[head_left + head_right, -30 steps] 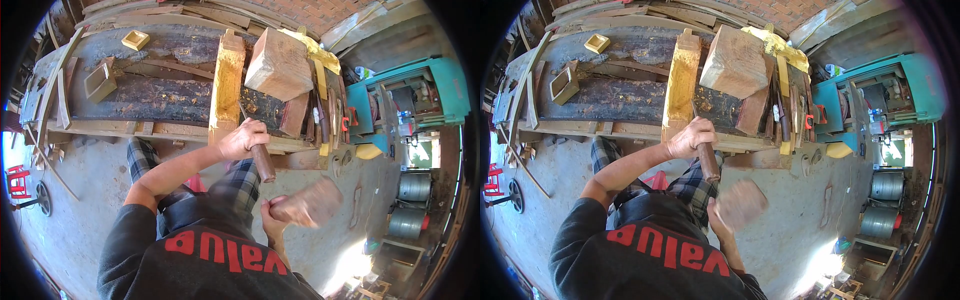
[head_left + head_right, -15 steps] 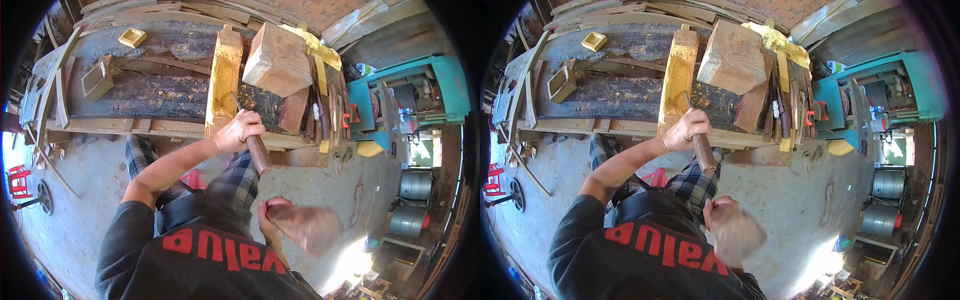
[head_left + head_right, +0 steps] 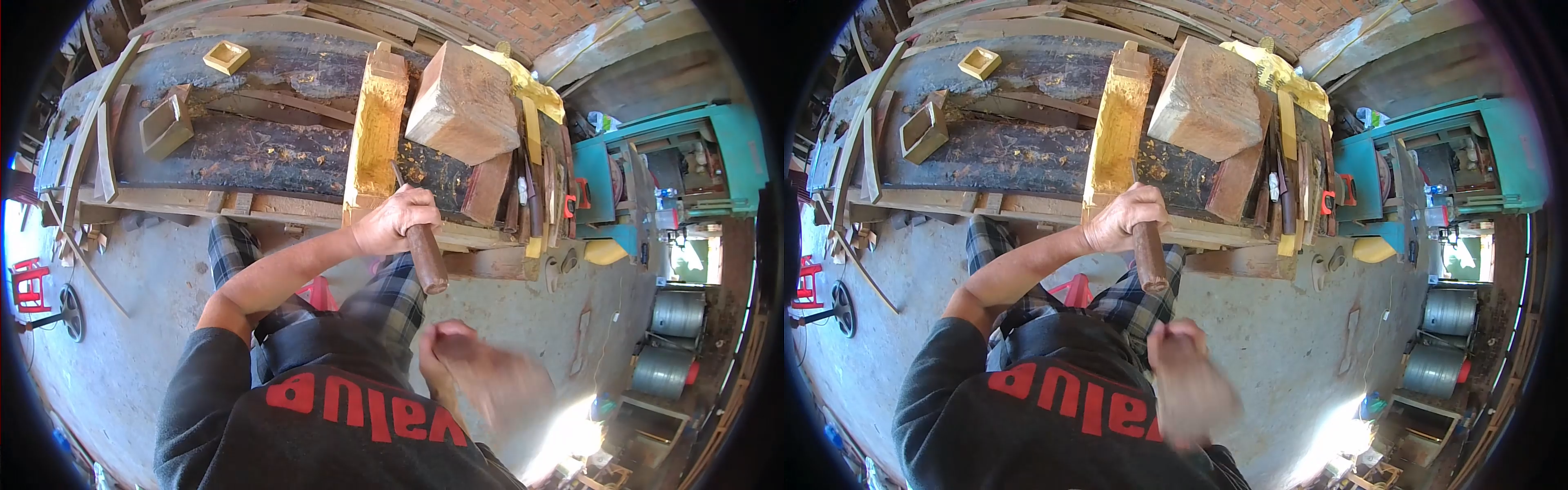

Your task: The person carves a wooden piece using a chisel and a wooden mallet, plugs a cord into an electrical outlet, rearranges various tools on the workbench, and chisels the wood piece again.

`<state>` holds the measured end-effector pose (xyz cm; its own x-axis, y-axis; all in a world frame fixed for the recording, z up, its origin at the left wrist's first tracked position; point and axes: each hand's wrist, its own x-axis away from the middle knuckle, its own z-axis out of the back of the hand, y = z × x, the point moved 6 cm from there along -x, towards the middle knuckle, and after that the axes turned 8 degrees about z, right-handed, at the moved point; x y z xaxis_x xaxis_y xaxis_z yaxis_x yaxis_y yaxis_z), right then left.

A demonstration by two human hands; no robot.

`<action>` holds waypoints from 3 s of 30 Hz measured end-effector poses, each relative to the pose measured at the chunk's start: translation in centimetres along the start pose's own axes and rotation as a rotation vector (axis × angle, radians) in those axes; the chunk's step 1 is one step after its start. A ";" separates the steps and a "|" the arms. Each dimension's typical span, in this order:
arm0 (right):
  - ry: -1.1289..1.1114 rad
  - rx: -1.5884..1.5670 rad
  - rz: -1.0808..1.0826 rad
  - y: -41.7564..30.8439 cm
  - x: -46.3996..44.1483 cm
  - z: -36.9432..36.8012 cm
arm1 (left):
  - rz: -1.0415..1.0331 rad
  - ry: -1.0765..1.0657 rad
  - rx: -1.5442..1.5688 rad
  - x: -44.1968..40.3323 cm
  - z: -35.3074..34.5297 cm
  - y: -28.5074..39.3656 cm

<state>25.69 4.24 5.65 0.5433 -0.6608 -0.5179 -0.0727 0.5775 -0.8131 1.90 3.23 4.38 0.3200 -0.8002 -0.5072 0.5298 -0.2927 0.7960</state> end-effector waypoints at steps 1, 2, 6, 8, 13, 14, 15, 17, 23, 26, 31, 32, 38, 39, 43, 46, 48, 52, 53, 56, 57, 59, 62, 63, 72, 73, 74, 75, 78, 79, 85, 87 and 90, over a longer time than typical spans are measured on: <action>-0.059 0.141 -0.231 2.3 0.9 -0.3 | 0.015 0.007 0.015 0.0 0.1 0.0; -0.118 0.282 -0.461 4.3 2.0 -0.2 | 0.010 0.009 0.014 0.0 0.2 0.0; -0.064 0.266 -0.267 1.4 0.3 0.5 | 0.000 0.060 0.077 -0.1 1.2 -0.1; -0.090 0.350 -0.292 1.9 1.1 1.3 | 0.002 0.052 0.056 -0.4 1.0 0.1; -0.133 0.353 -0.168 5.3 3.3 0.0 | -0.036 0.094 0.024 0.2 0.4 -0.5; -0.046 0.306 -0.266 5.1 3.0 0.2 | -0.032 0.104 0.018 0.0 0.7 -0.5; 0.039 0.280 -0.174 3.9 2.8 0.3 | -0.031 0.080 0.023 0.1 0.5 -0.3; -0.055 0.374 -0.038 1.8 1.4 0.0 | -0.035 0.046 0.014 0.3 -0.1 -0.1; 0.023 0.353 -0.114 5.8 2.8 -0.5 | -0.151 0.125 -0.088 0.7 0.0 -0.3; 0.066 0.292 -0.341 4.3 3.2 0.9 | -0.140 0.075 -0.038 1.4 -0.7 -0.5; -0.083 0.394 -0.092 4.6 3.0 -0.9 | -0.121 0.081 -0.049 1.7 -0.8 -0.9; -0.004 0.336 -0.236 5.4 3.4 -0.6 | -0.128 0.089 -0.040 1.7 -0.6 -1.1; -0.447 1.006 -0.032 3.8 3.0 -0.6 | -0.092 0.050 -0.044 0.9 -0.5 -0.6; -0.441 1.009 -0.025 3.4 2.6 -0.9 | -0.141 0.092 -0.060 0.8 -0.5 -0.4; 0.002 0.257 -0.369 4.4 2.7 -0.5 | -0.106 0.057 -0.033 0.7 0.5 -1.6; -0.082 0.262 -0.424 3.9 3.8 0.8 | -0.079 0.024 -0.030 0.9 -0.2 -1.8; -0.288 0.706 -0.271 3.5 2.6 -0.1 | -0.121 0.010 -0.093 0.5 -0.8 -1.7; -0.113 0.340 -0.327 4.5 1.4 -0.7 | -0.084 0.053 -0.059 -0.9 -0.5 -2.4; -0.062 0.307 -0.345 4.9 1.7 0.2 | -0.061 0.052 -0.051 -0.9 -0.8 -2.6; 0.058 0.203 -0.454 5.1 2.0 1.9 | -0.112 0.078 -0.152 -1.0 0.3 0.6; 0.032 0.182 -0.453 4.4 1.5 2.0 | -0.100 0.085 -0.195 -0.9 0.7 1.9; 0.007 0.164 -0.448 3.8 1.2 2.1 | -0.059 0.111 -0.173 -0.4 0.9 2.9; -0.133 0.197 -0.290 2.6 0.4 0.8 | 0.033 0.151 -0.147 0.4 1.3 2.3; -0.164 0.195 -0.256 1.6 -0.2 0.1 | 0.075 0.145 -0.151 0.7 1.4 1.8; -0.053 0.051 0.004 -1.8 -1.3 -0.3 | 0.119 0.138 -0.104 2.3 1.0 -0.8; -0.201 0.164 -0.003 -0.3 -0.5 -1.0 | 0.119 0.139 -0.097 2.3 1.1 -0.8; -0.348 0.276 -0.009 0.9 0.4 -1.5 | 0.116 0.137 -0.096 2.3 1.2 -0.8; -0.265 0.339 -0.202 1.6 0.4 -1.9 | 0.124 0.129 -0.081 2.2 1.3 -0.8; -0.224 0.288 -0.322 0.3 0.5 -1.1 | 0.122 0.136 -0.085 1.9 1.7 -1.0; -0.220 0.292 -0.335 -1.7 -0.4 -0.9 | 0.109 0.137 -0.095 2.1 1.4 -0.9; -0.447 0.725 0.476 -2.1 0.7 -4.3 | 0.081 0.176 -0.097 2.6 1.3 -1.3; -0.107 0.296 -0.189 0.6 0.8 -2.5 | 0.018 0.171 -0.133 2.9 1.0 -0.9; -0.238 0.328 -0.122 1.2 2.4 -1.3 | 0.016 0.182 -0.141 3.3 0.7 -1.3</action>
<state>25.87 2.72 3.09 0.7120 -0.6270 -0.3162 0.2536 0.6495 -0.7169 1.69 0.64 1.87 0.4588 -0.6932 -0.5558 0.6239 -0.1941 0.7570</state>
